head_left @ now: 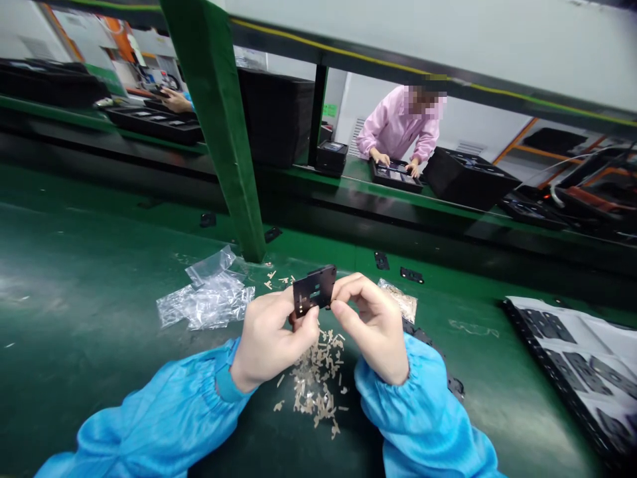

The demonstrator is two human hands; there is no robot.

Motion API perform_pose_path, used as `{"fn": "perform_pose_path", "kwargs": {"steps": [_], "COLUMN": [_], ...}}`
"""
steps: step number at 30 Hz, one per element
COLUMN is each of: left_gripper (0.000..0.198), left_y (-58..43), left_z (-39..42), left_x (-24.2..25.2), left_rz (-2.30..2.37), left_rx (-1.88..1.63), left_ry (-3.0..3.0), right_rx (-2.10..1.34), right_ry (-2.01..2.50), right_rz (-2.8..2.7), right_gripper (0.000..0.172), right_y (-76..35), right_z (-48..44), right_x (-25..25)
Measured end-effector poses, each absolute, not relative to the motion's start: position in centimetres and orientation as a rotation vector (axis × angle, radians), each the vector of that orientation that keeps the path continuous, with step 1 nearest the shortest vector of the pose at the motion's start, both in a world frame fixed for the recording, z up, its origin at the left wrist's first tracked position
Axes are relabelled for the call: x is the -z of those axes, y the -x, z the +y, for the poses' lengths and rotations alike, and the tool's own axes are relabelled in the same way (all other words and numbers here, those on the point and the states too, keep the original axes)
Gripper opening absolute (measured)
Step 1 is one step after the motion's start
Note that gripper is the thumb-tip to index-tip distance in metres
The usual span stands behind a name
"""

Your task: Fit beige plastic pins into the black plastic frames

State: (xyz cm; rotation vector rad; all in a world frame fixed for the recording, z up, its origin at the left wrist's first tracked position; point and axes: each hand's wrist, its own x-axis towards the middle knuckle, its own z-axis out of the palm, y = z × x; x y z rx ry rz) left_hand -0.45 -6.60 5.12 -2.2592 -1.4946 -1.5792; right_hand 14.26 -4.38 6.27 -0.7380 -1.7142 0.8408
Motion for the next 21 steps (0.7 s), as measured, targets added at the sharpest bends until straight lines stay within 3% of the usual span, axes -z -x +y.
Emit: {"fn": "perform_pose_path", "kwargs": {"steps": [5, 21], "left_gripper": [0.019, 0.011], "left_y": [0.49, 0.89], "left_z": [-6.64, -6.73], "left_x": [-5.37, -5.24], "left_rz": [-1.538, -1.725], "left_rx": [1.607, 1.758], "left_ry": [2.295, 2.522], "right_rx": [-1.069, -1.021], "right_ry": [0.699, 0.729], "right_rz": [-1.654, -1.690], "right_gripper": [0.011, 0.011], "right_y": [-14.46, -14.42], "right_z": [-4.01, -4.14], "right_x": [-6.37, -6.71]}}
